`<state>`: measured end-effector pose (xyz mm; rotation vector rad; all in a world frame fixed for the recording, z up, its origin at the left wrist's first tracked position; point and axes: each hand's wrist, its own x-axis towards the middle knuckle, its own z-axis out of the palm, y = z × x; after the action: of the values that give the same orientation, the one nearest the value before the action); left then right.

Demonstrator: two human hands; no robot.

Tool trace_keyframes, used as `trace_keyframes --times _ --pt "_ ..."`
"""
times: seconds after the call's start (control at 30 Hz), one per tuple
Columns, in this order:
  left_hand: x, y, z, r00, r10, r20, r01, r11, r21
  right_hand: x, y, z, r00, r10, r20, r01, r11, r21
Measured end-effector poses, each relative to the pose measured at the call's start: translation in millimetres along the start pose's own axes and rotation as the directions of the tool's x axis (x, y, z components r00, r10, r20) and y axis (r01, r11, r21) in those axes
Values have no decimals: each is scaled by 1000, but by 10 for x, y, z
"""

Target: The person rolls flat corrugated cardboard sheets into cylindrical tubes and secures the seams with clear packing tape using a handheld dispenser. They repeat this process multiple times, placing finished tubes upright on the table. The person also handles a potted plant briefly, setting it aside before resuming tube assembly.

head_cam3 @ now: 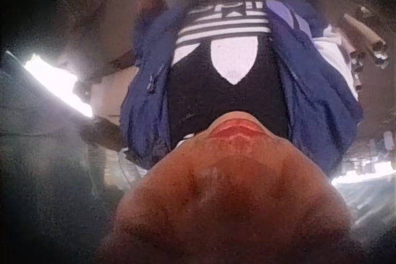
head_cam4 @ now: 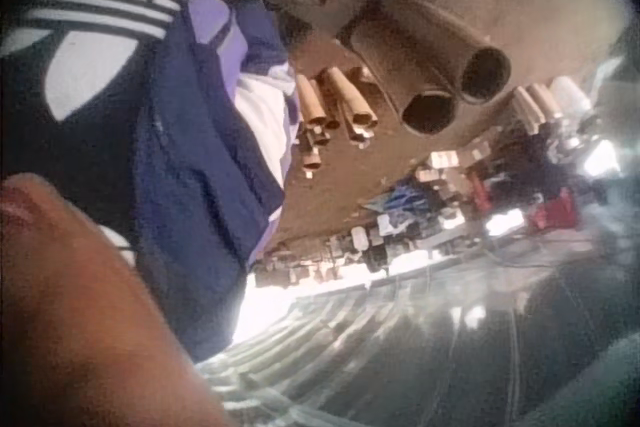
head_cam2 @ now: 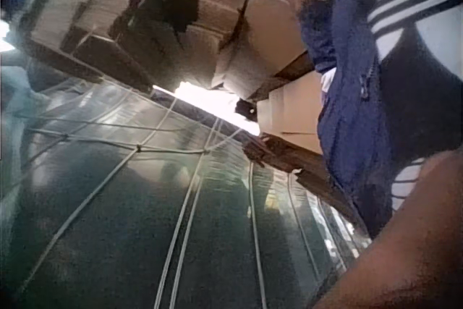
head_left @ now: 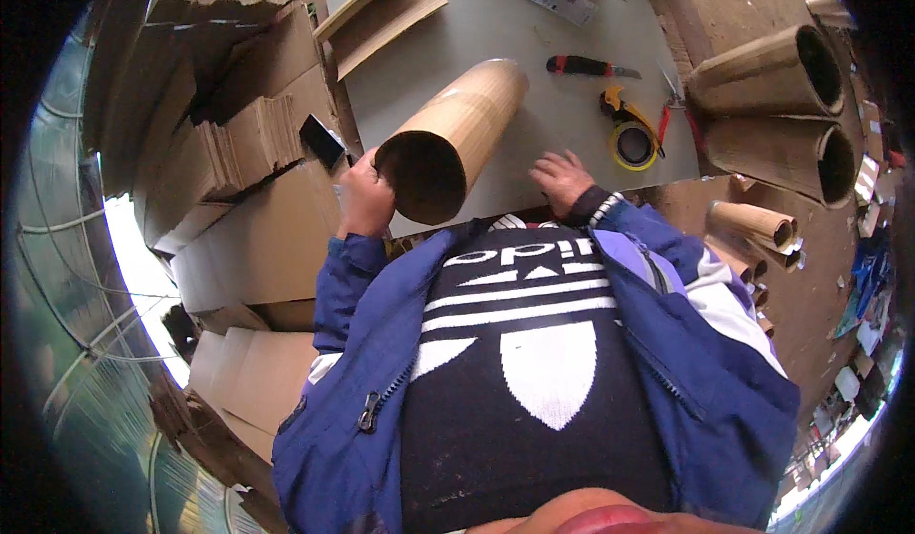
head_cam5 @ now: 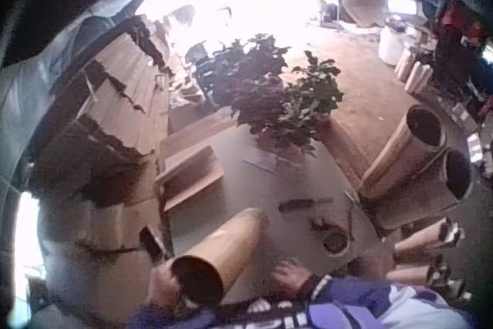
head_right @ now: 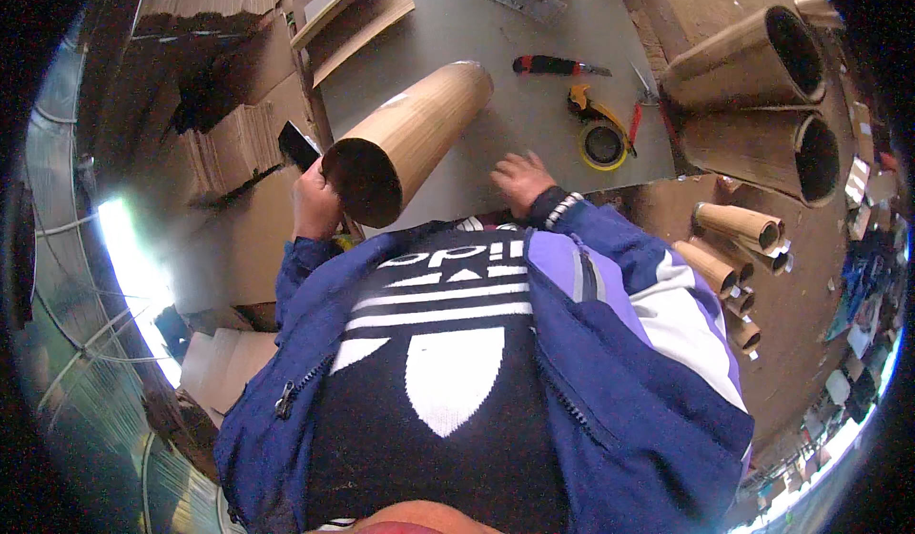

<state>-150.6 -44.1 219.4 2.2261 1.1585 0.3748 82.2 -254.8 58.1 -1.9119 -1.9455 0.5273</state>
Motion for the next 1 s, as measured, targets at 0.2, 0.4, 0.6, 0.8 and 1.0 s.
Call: trace_keyframes --times 0.2,0.4,0.6,0.8,1.0 --pt "12 -930 -235 972 -220 80 233 943 -238 538 488 -98 959 279 -48 -270 952 141" --pt "-125 -2410 -82 756 -628 185 509 385 -770 1920 533 -5 980 194 45 -196 979 56" --pt "-413 -3561 660 829 -542 138 232 107 -967 2474 763 545 863 271 425 -504 418 756" --pt "-190 -3700 824 705 -605 370 446 -28 -895 2495 739 569 866 417 275 -491 609 623" --pt "375 -3497 1248 638 -542 547 657 14 -754 2058 717 0 642 686 343 -763 612 206"
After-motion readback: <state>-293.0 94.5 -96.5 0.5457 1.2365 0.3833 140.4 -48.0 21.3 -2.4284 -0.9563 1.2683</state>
